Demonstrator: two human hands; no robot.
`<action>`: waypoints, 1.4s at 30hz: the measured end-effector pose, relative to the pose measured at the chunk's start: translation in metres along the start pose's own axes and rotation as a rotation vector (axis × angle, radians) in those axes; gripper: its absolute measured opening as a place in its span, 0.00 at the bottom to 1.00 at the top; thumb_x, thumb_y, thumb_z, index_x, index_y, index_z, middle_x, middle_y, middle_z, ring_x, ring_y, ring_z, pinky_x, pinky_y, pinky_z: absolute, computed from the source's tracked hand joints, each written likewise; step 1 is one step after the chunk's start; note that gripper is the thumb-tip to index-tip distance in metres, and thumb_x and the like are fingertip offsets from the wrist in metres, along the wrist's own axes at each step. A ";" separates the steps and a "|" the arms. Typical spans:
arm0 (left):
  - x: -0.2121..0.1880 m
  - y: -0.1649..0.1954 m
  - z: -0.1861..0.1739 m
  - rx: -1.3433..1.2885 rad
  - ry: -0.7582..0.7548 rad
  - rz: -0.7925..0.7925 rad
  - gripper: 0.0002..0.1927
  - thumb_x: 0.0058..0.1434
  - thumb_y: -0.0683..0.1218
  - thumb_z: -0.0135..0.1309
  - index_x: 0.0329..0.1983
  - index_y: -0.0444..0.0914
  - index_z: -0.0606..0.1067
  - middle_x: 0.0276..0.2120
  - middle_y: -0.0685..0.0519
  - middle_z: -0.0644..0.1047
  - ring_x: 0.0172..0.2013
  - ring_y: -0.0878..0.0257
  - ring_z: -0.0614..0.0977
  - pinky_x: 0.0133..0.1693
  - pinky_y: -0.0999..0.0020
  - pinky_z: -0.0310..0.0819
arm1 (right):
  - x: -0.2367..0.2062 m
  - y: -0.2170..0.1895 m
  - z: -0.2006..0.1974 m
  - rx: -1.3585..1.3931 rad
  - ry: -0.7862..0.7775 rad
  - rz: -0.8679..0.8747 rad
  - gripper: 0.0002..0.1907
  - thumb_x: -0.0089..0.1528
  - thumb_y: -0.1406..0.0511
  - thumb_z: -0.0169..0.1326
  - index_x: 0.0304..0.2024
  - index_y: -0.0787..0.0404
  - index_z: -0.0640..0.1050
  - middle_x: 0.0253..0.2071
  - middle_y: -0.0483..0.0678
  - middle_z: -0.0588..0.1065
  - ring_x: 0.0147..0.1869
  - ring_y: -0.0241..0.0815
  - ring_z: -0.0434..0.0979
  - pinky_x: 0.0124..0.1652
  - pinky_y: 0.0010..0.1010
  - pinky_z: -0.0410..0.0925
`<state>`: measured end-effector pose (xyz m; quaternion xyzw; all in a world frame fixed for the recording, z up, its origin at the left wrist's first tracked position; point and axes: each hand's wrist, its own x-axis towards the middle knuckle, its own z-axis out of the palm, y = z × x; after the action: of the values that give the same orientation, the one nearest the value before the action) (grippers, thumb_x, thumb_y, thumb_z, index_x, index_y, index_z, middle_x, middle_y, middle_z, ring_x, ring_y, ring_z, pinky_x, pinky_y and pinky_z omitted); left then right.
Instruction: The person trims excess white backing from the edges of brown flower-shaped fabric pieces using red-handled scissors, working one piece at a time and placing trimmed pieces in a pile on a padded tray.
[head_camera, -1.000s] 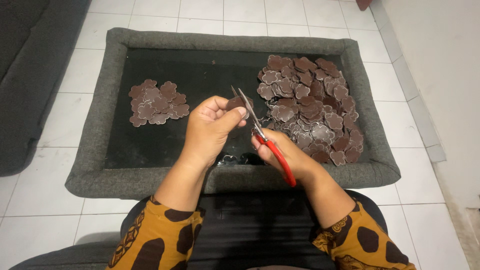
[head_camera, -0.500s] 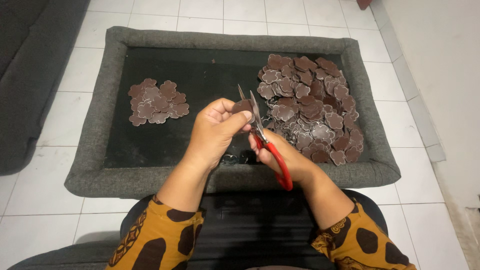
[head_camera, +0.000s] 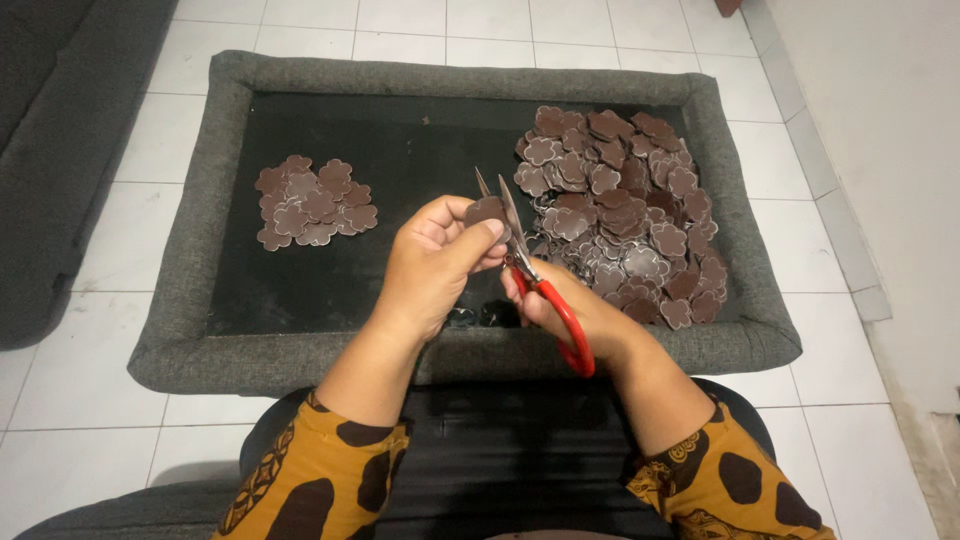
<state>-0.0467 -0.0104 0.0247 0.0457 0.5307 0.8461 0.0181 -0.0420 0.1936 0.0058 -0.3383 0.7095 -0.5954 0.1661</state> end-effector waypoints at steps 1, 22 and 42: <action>0.000 0.001 0.000 -0.001 -0.003 0.009 0.06 0.64 0.39 0.57 0.42 0.34 0.75 0.35 0.52 0.81 0.35 0.69 0.82 0.42 0.72 0.80 | 0.000 0.000 -0.001 -0.013 0.002 0.001 0.39 0.61 0.31 0.45 0.43 0.59 0.70 0.35 0.42 0.67 0.39 0.34 0.67 0.39 0.27 0.65; -0.002 0.009 0.004 0.035 0.037 0.059 0.06 0.63 0.38 0.59 0.41 0.33 0.75 0.35 0.52 0.81 0.34 0.70 0.82 0.41 0.74 0.79 | -0.001 -0.007 -0.001 0.109 0.021 0.118 0.34 0.60 0.35 0.52 0.39 0.58 0.70 0.28 0.39 0.64 0.33 0.32 0.63 0.33 0.25 0.61; 0.000 0.008 0.000 -0.015 -0.002 0.071 0.06 0.63 0.37 0.59 0.41 0.34 0.74 0.36 0.52 0.81 0.35 0.70 0.81 0.41 0.75 0.79 | 0.000 -0.004 -0.005 -0.013 0.007 0.032 0.35 0.62 0.33 0.48 0.36 0.57 0.68 0.30 0.38 0.63 0.35 0.31 0.62 0.34 0.25 0.60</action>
<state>-0.0462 -0.0139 0.0320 0.0654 0.5225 0.8501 -0.0108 -0.0438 0.1969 0.0105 -0.3258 0.7193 -0.5893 0.1711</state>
